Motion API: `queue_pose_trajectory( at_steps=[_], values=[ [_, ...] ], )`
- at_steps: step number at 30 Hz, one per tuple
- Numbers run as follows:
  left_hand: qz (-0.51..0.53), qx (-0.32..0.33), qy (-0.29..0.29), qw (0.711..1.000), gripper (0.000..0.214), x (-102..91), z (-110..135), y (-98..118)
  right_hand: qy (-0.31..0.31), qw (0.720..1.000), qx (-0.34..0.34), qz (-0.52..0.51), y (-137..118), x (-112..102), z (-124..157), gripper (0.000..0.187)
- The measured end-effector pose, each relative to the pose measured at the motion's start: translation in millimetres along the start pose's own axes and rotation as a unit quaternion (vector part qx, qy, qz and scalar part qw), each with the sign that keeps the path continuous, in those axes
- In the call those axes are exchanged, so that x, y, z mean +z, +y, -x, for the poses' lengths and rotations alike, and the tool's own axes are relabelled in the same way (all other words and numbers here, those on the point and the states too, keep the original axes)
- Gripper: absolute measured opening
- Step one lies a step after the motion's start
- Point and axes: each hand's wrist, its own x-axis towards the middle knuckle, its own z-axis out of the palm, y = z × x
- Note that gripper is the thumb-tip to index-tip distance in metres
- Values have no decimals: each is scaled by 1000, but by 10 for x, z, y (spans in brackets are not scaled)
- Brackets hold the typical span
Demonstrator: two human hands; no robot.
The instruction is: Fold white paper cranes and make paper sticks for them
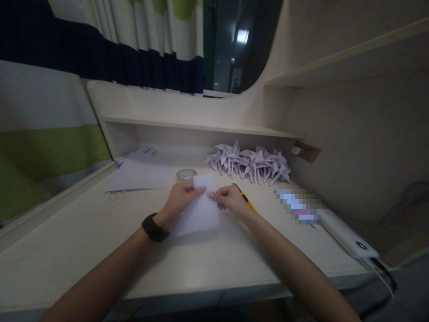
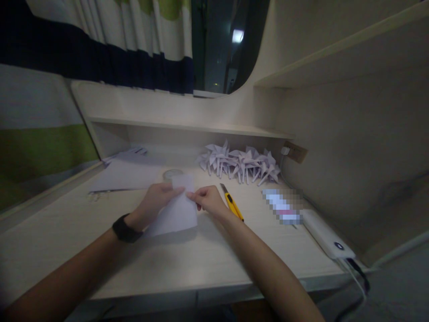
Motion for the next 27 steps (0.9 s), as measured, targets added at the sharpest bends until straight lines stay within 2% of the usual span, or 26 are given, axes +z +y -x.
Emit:
queue_pose_trajectory(
  at_steps=[10, 14, 16, 22, 27],
  values=[
    [13, 6, 20, 1000, 32, -29, -20, 10, -2, 1000, 26, -2, -94, 30, 47, 52],
    [17, 8, 41, 999, 33, -40, -47, -18, -35, 998, 47, -10, -121, 46, 66, 53],
    [17, 9, 47, 999, 34, -52, -67, -45, -31, 998, 58, -10, -107, 53, 60, 54],
    [37, -9, -33, 999, 31, -66, -111, -118, 10, 998, 60, -15, 2, 42, -1, 52],
    [48, -13, -10, 999, 27, -51, -97, -109, -7, 998, 63, -21, 10, 22, -4, 51]
  ],
)
